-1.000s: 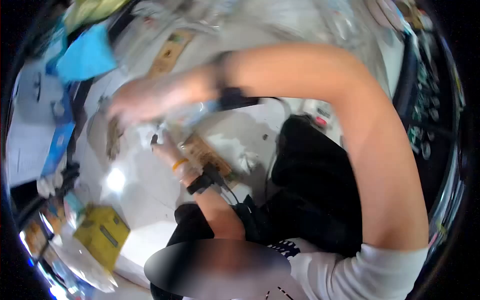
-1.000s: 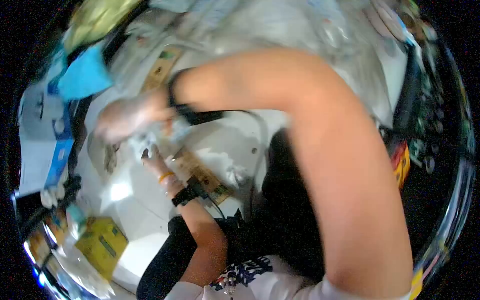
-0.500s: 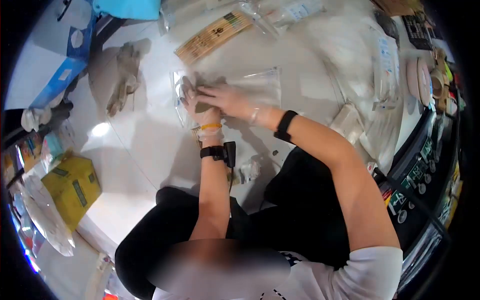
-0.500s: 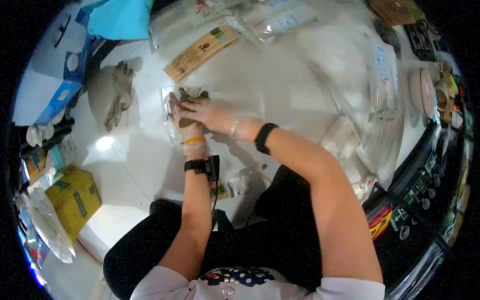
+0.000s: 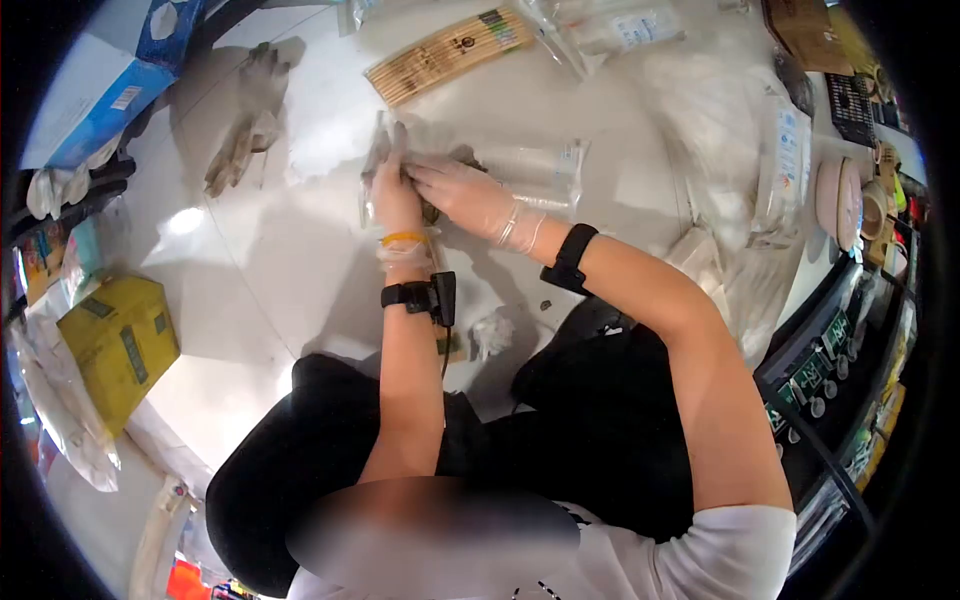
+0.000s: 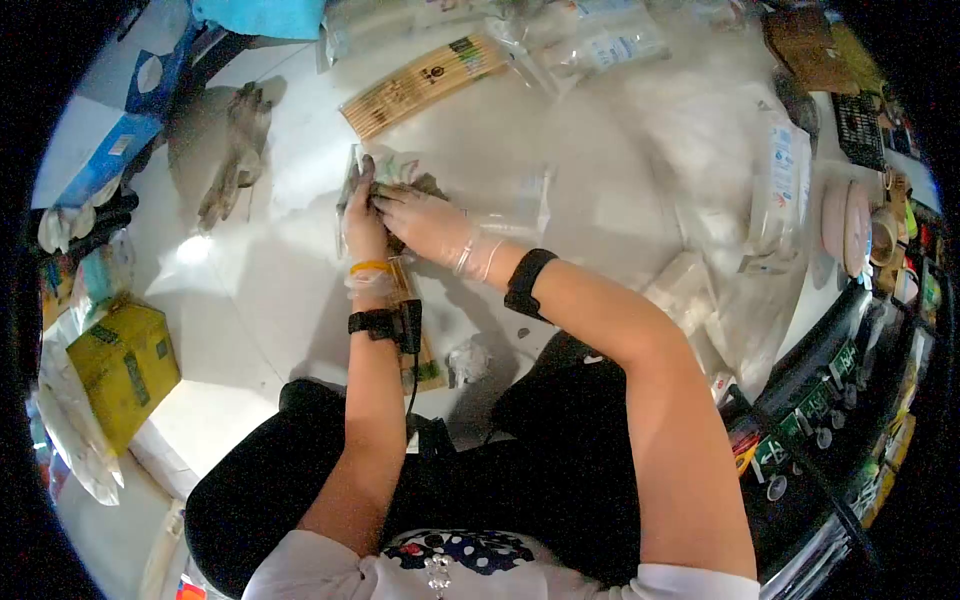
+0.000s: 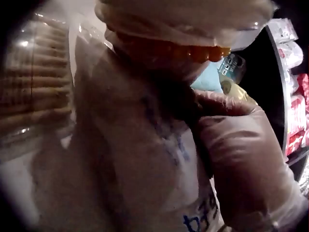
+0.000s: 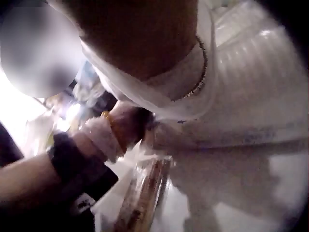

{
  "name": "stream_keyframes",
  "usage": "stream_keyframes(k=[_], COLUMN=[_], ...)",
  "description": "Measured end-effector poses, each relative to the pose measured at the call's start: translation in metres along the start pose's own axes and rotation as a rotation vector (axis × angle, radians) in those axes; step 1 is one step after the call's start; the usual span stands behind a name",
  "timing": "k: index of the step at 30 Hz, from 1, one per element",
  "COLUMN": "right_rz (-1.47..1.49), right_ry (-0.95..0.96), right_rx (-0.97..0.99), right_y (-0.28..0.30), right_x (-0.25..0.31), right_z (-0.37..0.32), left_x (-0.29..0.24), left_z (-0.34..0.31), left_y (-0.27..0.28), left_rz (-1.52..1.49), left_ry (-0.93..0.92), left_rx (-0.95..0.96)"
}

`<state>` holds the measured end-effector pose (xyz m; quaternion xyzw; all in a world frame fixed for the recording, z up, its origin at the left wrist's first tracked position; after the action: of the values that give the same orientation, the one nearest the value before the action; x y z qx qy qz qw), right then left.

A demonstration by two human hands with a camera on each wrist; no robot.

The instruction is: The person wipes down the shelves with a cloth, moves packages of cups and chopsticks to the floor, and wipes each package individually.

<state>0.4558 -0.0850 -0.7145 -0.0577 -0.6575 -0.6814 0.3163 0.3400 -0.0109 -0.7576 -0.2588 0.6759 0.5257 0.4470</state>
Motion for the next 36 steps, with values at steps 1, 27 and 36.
stream_keyframes(k=[1,27,36], right_rz=[0.001,0.205,1.397], right_ry=[-0.016,-0.815,-1.37], right_rx=[-0.012,-0.179,-0.689], right_y=[-0.006,0.087,0.029], right_x=[0.0,-0.074,-0.092], right_z=[0.004,-0.222,-0.147], left_x=[-0.004,0.001,-0.074], left_z=[0.001,0.002,-0.045], left_y=[0.002,-0.007,-0.012], left_rz=[0.131,0.477,0.517], left_ry=[0.02,0.096,0.151], left_rx=[0.019,0.079,0.085])
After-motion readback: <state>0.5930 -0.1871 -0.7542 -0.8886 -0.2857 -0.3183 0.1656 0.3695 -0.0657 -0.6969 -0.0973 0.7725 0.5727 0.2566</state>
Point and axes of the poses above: each hand's wrist, its own z-axis towards the middle knuckle, its own y-axis out of the back of the hand, x = y × z, the point moved 1 cm from there along z, towards the middle knuckle, and after that the axes turned 2 degrees about x, right-handed, at the moved point
